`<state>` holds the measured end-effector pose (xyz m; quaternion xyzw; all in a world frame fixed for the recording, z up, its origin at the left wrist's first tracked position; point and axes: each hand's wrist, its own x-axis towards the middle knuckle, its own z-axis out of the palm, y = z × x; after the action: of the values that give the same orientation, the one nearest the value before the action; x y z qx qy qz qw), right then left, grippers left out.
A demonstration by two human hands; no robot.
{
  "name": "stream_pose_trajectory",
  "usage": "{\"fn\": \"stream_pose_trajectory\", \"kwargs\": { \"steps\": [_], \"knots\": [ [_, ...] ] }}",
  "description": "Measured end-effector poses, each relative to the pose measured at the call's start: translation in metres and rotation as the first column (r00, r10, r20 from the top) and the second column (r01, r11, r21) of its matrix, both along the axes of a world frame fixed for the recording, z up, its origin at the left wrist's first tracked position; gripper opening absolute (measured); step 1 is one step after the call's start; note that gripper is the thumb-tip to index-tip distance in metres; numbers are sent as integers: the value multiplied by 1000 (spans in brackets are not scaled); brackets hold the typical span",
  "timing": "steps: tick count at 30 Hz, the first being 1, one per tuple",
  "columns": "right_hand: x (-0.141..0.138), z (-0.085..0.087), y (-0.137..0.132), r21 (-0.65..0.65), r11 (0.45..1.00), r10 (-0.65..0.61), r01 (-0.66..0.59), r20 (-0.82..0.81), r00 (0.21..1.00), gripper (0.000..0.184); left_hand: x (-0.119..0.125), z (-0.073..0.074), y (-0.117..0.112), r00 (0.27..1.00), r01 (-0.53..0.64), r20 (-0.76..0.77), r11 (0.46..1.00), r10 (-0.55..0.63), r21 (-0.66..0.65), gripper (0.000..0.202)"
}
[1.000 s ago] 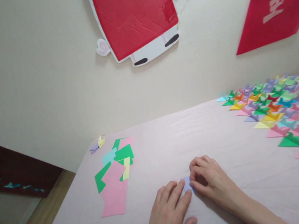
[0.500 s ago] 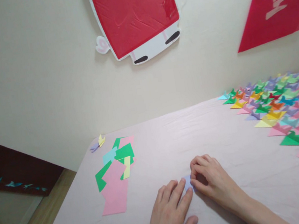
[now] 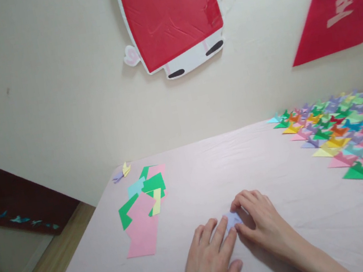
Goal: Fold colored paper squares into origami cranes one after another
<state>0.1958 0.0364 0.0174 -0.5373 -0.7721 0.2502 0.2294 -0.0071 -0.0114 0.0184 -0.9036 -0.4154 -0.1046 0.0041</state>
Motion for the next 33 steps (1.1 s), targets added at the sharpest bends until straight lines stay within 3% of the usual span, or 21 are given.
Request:
{"fn": "stream_pose_trajectory", "kwargs": {
  "steps": [7,14,20,23,26,29,31,33],
  "knots": [
    [-5,0,-1,-10,999,-34,34,16,999,23,1,-3,-1,1000,-18,21,1000,18,-8,50],
    [-1,-5,3,-17,999,-33,32,-79,996,31,1,-5,0,998,-32,46,998,34,-51,44],
    [8,-6,5,-34,991,-132,127,-259,957,29,2,-25,-3,997,-47,57,998,49,-37,55],
    [11,-2,1,-17,989,-144,145,-251,957,20,15,-34,-5,992,-111,61,992,114,-63,68],
    [8,3,-7,35,997,-67,74,-184,981,14,31,-24,-5,976,-189,78,965,206,-184,72],
    [1,6,-17,65,997,-23,30,-118,993,14,34,-1,1,951,-248,105,918,292,-308,65],
    [-5,5,-21,66,998,-12,18,-81,997,12,27,14,7,948,-202,174,925,268,-322,56],
    [-11,4,-24,61,998,-15,19,-56,998,10,17,22,14,946,-75,275,942,171,-328,53]
  ]
}}
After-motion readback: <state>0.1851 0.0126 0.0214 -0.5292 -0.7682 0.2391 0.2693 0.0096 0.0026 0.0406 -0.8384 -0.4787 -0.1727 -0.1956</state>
